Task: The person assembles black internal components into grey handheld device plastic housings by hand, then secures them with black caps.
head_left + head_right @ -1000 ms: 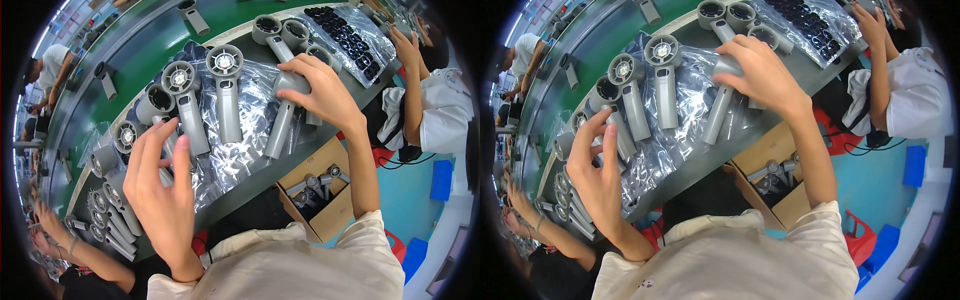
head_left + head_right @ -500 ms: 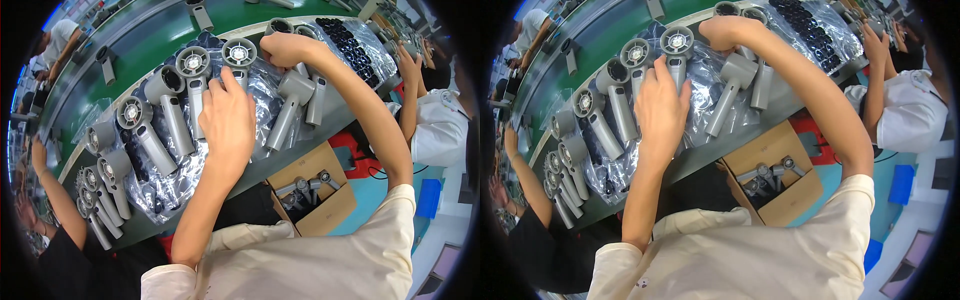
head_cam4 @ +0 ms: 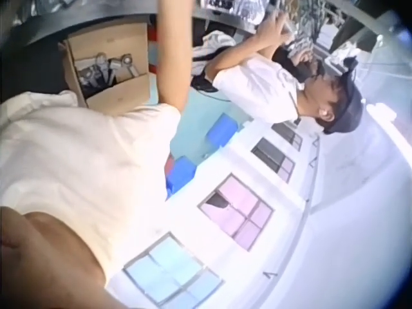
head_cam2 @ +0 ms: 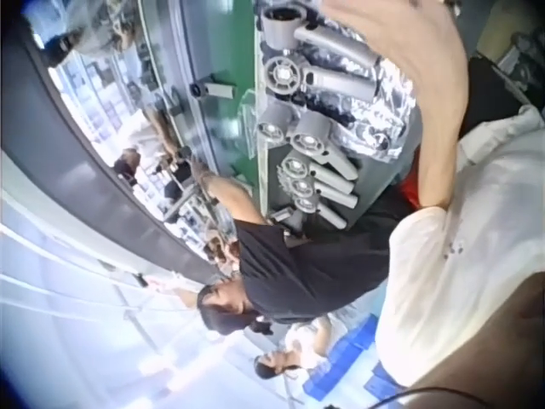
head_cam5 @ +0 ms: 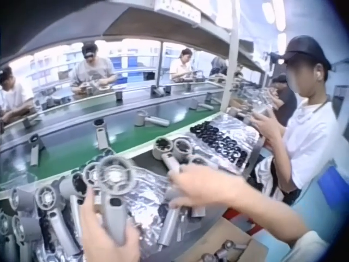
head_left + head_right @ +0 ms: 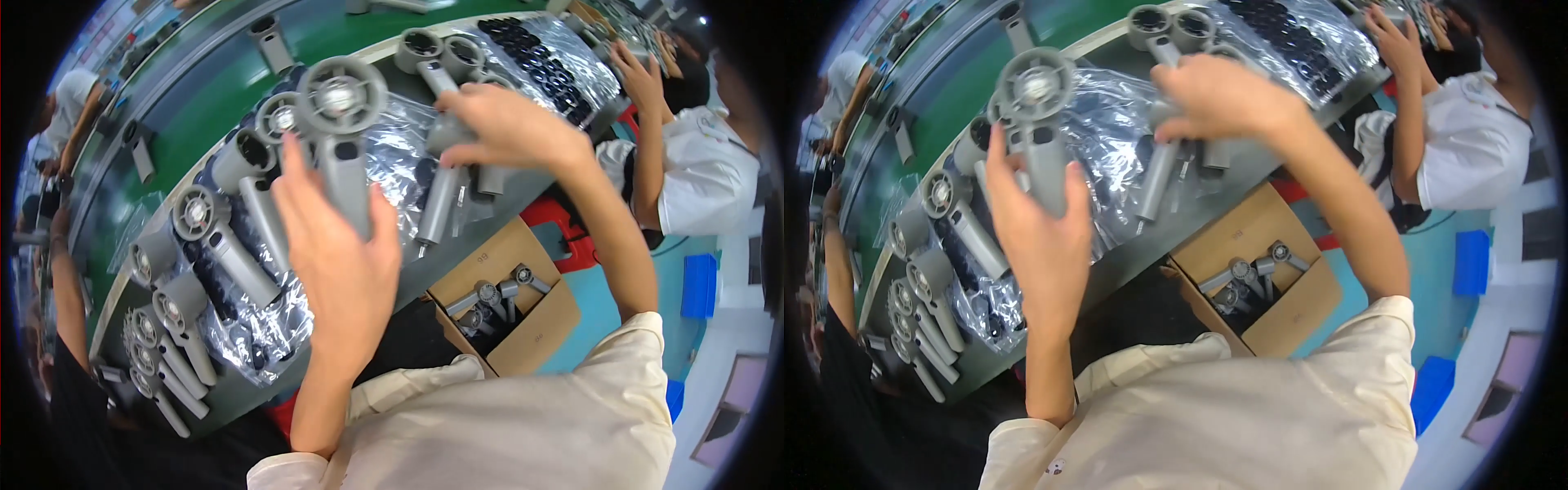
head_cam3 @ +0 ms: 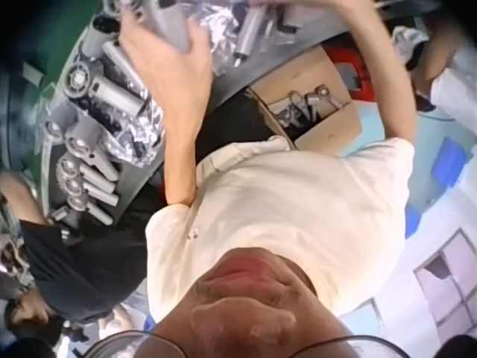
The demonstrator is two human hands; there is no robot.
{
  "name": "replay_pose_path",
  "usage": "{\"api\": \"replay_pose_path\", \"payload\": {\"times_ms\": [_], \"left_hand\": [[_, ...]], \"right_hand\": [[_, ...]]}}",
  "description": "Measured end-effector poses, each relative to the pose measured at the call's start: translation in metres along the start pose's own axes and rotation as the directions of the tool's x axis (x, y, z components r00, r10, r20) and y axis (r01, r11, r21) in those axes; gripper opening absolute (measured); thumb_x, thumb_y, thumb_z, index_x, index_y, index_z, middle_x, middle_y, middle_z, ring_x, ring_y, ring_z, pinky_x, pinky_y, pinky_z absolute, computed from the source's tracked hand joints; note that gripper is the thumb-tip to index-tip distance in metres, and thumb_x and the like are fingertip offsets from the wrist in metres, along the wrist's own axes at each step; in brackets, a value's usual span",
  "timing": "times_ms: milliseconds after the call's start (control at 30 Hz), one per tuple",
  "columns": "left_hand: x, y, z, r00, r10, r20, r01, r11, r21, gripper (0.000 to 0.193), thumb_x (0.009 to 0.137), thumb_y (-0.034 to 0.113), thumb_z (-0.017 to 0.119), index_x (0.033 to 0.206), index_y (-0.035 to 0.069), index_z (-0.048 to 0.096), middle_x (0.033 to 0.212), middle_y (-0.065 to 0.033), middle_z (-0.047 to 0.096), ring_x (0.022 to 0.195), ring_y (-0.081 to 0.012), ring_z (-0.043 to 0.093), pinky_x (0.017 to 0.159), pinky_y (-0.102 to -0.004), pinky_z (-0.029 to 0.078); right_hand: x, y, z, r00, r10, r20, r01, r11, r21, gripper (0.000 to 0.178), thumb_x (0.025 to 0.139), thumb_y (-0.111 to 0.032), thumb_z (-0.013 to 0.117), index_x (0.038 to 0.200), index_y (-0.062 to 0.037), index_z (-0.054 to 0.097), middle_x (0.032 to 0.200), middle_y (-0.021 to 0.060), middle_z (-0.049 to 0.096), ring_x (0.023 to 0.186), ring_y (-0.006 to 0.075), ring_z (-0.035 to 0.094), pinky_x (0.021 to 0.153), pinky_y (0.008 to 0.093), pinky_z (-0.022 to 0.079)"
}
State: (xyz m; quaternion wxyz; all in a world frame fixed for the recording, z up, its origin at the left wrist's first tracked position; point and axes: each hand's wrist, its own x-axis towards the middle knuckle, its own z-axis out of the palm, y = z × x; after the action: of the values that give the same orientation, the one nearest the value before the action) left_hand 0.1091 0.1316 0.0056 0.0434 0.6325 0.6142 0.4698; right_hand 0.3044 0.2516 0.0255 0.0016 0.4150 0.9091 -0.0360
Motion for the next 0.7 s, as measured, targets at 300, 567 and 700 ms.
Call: {"api": "replay_pose_path", "payload": {"times_ms": [300,567,700], "left_hand": [[-0.020,-0.013,-0.001,0.994,-0.109,0.003,0.108,0.982,-0.157,0.052,0.088,0.011,0.060,0.134,-0.002,0.038,0.100,-0.0079,0.057,0.065,-0.0078,0.051,0.054,-0.0207,0.041],[-0.030,-0.005,-0.017,0.955,-0.271,0.117,0.294,0.908,-0.298,0.054,0.082,0.005,0.062,0.130,-0.007,0.039,0.106,-0.0124,0.047,0.093,-0.0210,0.052,0.079,-0.0307,0.043],[-0.032,-0.006,-0.011,0.966,-0.221,0.136,0.255,0.899,-0.355,0.054,0.080,0.005,0.064,0.128,-0.006,0.042,0.101,-0.0121,0.046,0.084,-0.0193,0.053,0.062,-0.0285,0.044]], "right_hand": [[-0.014,-0.011,0.032,0.922,0.218,-0.320,-0.076,0.912,0.404,0.044,0.074,-0.028,0.072,0.108,-0.0024,0.059,0.098,0.0135,0.053,0.094,0.0298,0.055,0.083,0.0360,0.044],[-0.076,-0.004,-0.024,0.816,0.349,-0.460,-0.065,0.847,0.527,0.044,0.073,-0.026,0.075,0.111,-0.0066,0.063,0.104,0.0035,0.060,0.098,0.0142,0.054,0.076,0.0291,0.046],[-0.066,0.032,-0.074,0.862,0.300,-0.408,-0.131,0.910,0.394,0.043,0.072,-0.021,0.076,0.109,-0.0032,0.064,0.105,0.0066,0.061,0.105,0.0163,0.054,0.080,0.0316,0.047]]}}
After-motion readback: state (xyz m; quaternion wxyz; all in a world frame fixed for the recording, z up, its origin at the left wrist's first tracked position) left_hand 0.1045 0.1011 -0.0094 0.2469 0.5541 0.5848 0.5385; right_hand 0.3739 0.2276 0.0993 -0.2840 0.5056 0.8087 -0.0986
